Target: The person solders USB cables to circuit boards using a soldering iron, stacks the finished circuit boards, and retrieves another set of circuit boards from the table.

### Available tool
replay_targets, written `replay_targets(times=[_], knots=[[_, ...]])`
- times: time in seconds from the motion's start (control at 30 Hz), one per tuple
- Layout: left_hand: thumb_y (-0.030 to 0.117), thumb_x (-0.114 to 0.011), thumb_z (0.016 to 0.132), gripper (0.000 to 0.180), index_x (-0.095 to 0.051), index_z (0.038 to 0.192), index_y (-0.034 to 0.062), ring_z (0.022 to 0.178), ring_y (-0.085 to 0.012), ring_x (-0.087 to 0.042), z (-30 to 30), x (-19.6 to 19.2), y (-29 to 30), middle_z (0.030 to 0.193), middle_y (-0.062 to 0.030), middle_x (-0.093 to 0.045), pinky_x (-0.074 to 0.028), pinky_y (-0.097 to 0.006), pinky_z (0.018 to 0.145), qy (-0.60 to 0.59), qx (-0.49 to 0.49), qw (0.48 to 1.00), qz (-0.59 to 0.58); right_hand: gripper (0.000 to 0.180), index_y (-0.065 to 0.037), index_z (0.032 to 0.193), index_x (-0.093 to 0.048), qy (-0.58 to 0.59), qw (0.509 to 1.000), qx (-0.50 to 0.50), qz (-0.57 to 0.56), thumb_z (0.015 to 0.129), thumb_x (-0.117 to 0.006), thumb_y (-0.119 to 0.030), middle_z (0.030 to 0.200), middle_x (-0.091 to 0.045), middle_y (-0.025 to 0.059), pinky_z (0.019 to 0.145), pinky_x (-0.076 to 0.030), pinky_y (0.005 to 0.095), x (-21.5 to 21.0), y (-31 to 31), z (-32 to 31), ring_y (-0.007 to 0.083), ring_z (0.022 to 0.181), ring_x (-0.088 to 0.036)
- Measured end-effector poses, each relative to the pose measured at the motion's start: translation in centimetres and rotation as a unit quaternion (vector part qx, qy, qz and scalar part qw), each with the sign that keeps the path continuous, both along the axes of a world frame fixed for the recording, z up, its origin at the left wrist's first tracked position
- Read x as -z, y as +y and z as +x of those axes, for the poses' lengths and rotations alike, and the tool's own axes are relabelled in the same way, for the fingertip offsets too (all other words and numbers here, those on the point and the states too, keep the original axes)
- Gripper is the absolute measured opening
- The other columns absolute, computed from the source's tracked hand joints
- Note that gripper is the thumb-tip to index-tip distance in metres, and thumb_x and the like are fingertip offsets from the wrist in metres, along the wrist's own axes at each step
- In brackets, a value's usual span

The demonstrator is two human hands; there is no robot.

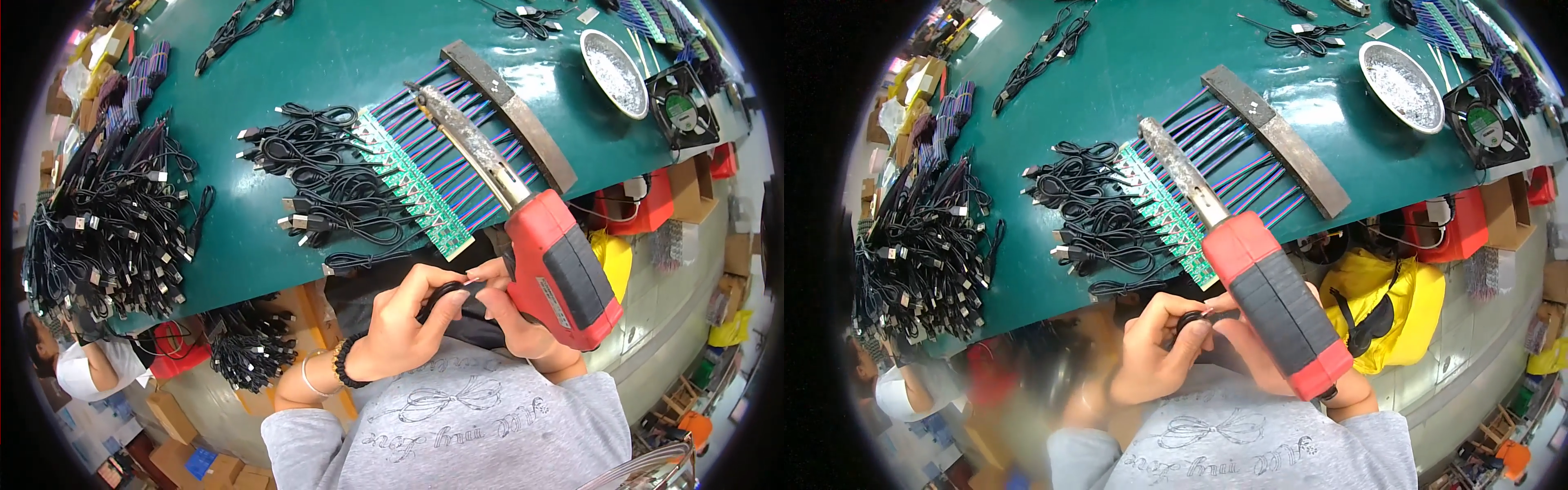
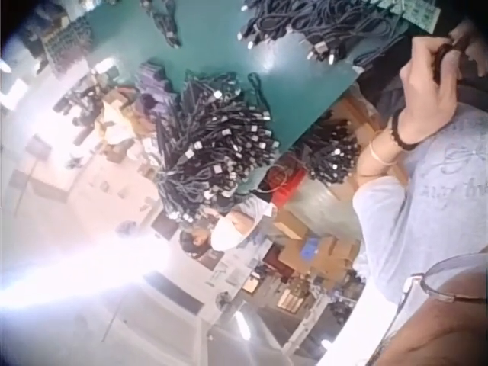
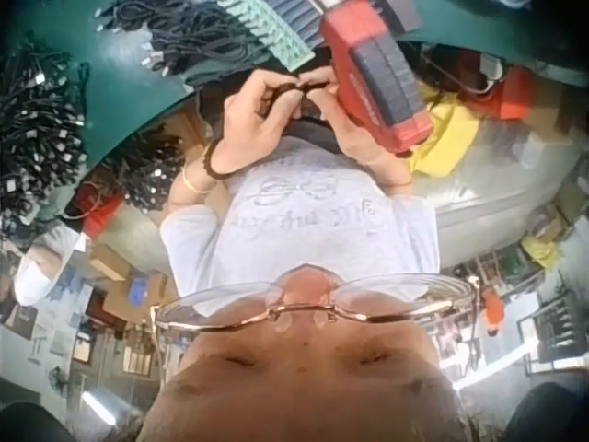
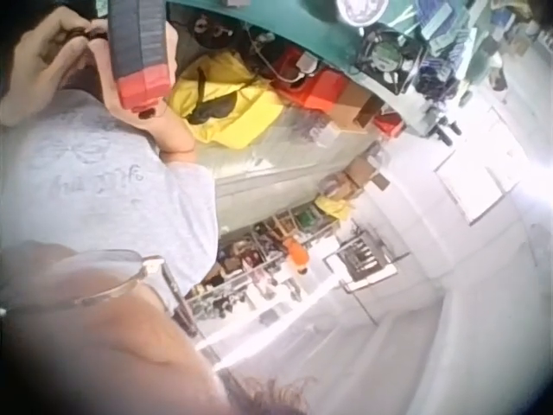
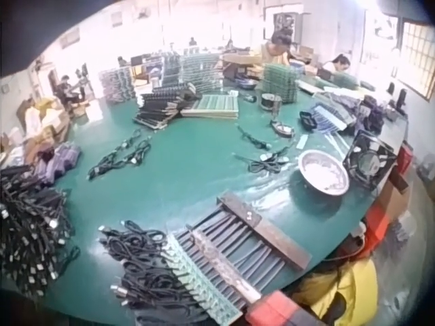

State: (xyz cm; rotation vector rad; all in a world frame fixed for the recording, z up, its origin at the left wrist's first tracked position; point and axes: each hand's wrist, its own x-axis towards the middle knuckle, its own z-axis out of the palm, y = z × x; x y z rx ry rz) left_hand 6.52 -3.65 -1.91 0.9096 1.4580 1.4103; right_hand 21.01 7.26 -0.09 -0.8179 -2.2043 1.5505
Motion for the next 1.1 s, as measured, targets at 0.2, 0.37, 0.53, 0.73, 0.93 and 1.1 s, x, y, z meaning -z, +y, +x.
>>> replay_targets(times=[0.2, 0.37, 0.53, 0.73, 0.93, 1.1], knots=[[0.0, -0.063, 0.089, 0.015, -0.056, 0.103, -0.0034, 0.072, -0.0091, -0.065, -0.2, 0.5, -0.2, 0.084, -0.0081, -0.067, -0.052, -0.023, 0.062, 0.061, 0.027, 0.998, 0.011, 0.013, -0.009, 0.093, -0.069, 0.067, 0.996, 0.054, -0.017, 0.081, -0.068, -0.005, 0.085, -0.067, 0.0045, 0.073, -0.048, 0.0322, 0.7, -0.5, -0.9, 0.0197, 0.078, -0.064], [-0.001, -0.065, 0.087, 0.018, -0.056, 0.103, -0.0034, 0.073, -0.0096, -0.063, -0.1, 0.6, -0.2, 0.086, -0.0105, -0.066, -0.051, -0.023, 0.063, 0.052, -0.016, 0.997, 0.062, 0.011, -0.006, 0.093, -0.068, 0.077, 0.997, 0.013, 0.015, 0.082, -0.067, -0.004, 0.086, -0.067, 0.0061, 0.073, -0.049, 0.0299, 0.5, 0.3, -0.8, 0.0224, 0.08, -0.064], [-0.004, -0.067, 0.084, 0.019, -0.057, 0.101, -0.0031, 0.069, -0.0134, -0.062, -0.4, 0.3, 0.2, 0.082, -0.0112, -0.063, -0.05, -0.024, 0.06, 0.015, -0.02, 0.996, 0.084, 0.045, -0.001, 0.128, -0.045, 0.112, 0.99, -0.027, -0.083, 0.086, -0.061, 0.002, 0.085, -0.064, 0.009, 0.055, -0.044, 0.0215, -0.2, 0.6, -1.1, 0.0098, 0.062, -0.054], [-0.006, -0.072, 0.067, 0.024, -0.064, 0.088, -0.0003, 0.058, -0.0208, -0.058, -1.3, 0.0, 1.1, 0.075, -0.0084, -0.06, -0.045, -0.028, 0.047, 0.261, -0.008, 0.944, 0.203, 0.061, -0.001, 0.137, -0.034, 0.138, 0.984, -0.063, -0.09, 0.083, -0.062, 0.003, 0.083, -0.064, 0.0118, 0.053, -0.043, 0.0213, 0.9, 1.2, -0.5, 0.0094, 0.061, -0.053], [-0.005, -0.074, 0.057, 0.033, -0.065, 0.089, -0.0003, 0.053, -0.0176, -0.055, -1.9, -0.7, 0.8, 0.074, -0.0067, -0.06, -0.043, -0.027, 0.044, 0.379, -0.007, 0.905, 0.194, 0.01, 0.0, 0.097, -0.064, 0.084, 0.946, 0.063, -0.308, 0.087, -0.062, -0.001, 0.088, -0.065, 0.0074, 0.073, -0.05, 0.0269, -0.7, 0.8, -0.4, 0.0131, 0.082, -0.062], [-0.004, -0.074, 0.06, 0.032, -0.065, 0.09, -0.0013, 0.053, -0.018, -0.056, -1.6, -0.3, 0.8, 0.077, -0.0083, -0.062, -0.044, -0.027, 0.045, 0.416, -0.005, 0.888, 0.195, 0.017, -0.002, 0.097, -0.065, 0.033, 0.992, 0.049, -0.111, 0.08, -0.069, -0.002, 0.09, -0.065, 0.0089, 0.072, -0.049, 0.031, 1.2, 0.1, 0.2, 0.0201, 0.08, -0.062]])
